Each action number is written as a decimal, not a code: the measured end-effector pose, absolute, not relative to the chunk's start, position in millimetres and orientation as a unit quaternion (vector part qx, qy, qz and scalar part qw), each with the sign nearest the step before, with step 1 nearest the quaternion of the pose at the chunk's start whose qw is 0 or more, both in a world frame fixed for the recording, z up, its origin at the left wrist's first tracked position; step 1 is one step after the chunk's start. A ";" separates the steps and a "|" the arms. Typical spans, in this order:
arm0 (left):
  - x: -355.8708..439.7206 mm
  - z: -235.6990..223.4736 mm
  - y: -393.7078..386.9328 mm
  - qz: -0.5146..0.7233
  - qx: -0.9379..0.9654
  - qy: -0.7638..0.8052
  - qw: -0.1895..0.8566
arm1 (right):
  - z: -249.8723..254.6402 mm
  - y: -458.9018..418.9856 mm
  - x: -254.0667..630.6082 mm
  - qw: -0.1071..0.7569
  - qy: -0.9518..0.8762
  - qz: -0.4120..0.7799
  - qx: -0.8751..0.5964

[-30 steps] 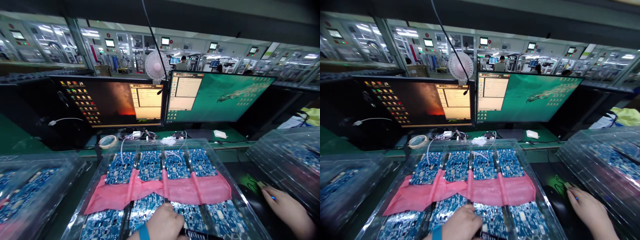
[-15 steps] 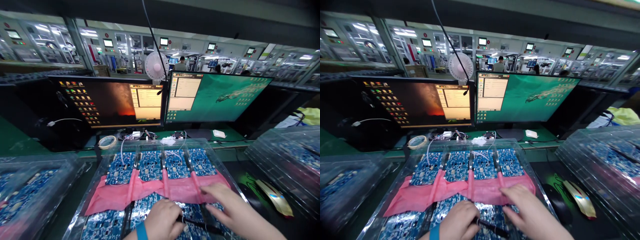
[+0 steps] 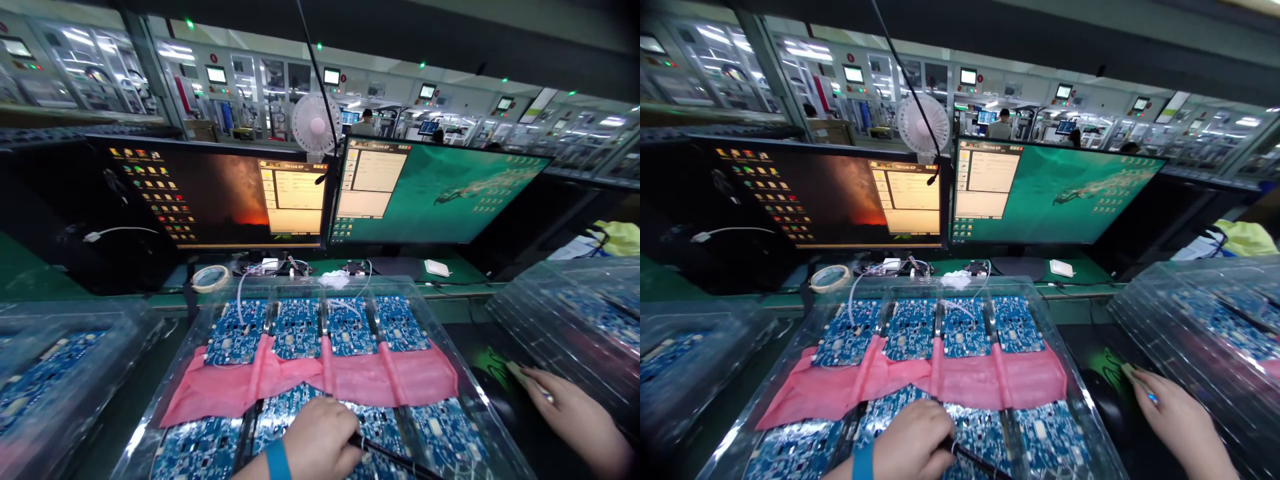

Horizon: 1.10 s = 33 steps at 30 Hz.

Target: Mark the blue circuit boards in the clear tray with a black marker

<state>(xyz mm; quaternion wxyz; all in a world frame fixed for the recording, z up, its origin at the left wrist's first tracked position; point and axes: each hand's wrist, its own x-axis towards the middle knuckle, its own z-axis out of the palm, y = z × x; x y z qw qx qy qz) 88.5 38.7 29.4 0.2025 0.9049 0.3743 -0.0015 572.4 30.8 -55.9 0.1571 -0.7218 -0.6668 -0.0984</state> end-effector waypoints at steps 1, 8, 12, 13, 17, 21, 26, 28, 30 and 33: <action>88.9 28.8 38.9 -0.003 0.904 0.377 0.202 | -64.6 27.1 577.4 0.148 -0.680 -0.101 -0.711; 89.4 22.6 44.6 -0.024 0.900 0.380 0.212 | -99.3 26.3 580.1 0.098 -0.718 -0.148 -0.673; 88.7 23.0 46.0 -0.020 0.897 0.385 0.216 | -107.1 29.2 584.6 0.103 -0.704 -0.155 -0.686; 88.5 23.5 45.6 -0.019 0.897 0.386 0.216 | -108.0 30.0 585.6 0.103 -0.699 -0.152 -0.691; 88.3 25.5 43.4 -0.022 0.894 0.389 0.220 | -110.0 34.0 589.3 0.090 -0.679 -0.125 -0.718; 88.3 26.9 43.6 -0.020 0.891 0.397 0.217 | -111.0 37.1 592.1 0.093 -0.652 -0.074 -0.749; 88.5 25.6 45.1 -0.028 0.890 0.395 0.225 | -108.5 37.4 589.9 0.107 -0.645 -0.050 -0.755; 88.5 24.9 44.9 -0.028 0.890 0.396 0.225 | -107.3 37.8 587.4 0.118 -0.647 -0.056 -0.751; 88.4 24.7 44.3 -0.024 0.890 0.397 0.223 | -106.6 38.5 585.2 0.126 -0.647 -0.064 -0.750; 88.0 25.0 43.8 -0.020 0.891 0.395 0.224 | -106.5 39.6 583.3 0.124 -0.635 -0.064 -0.760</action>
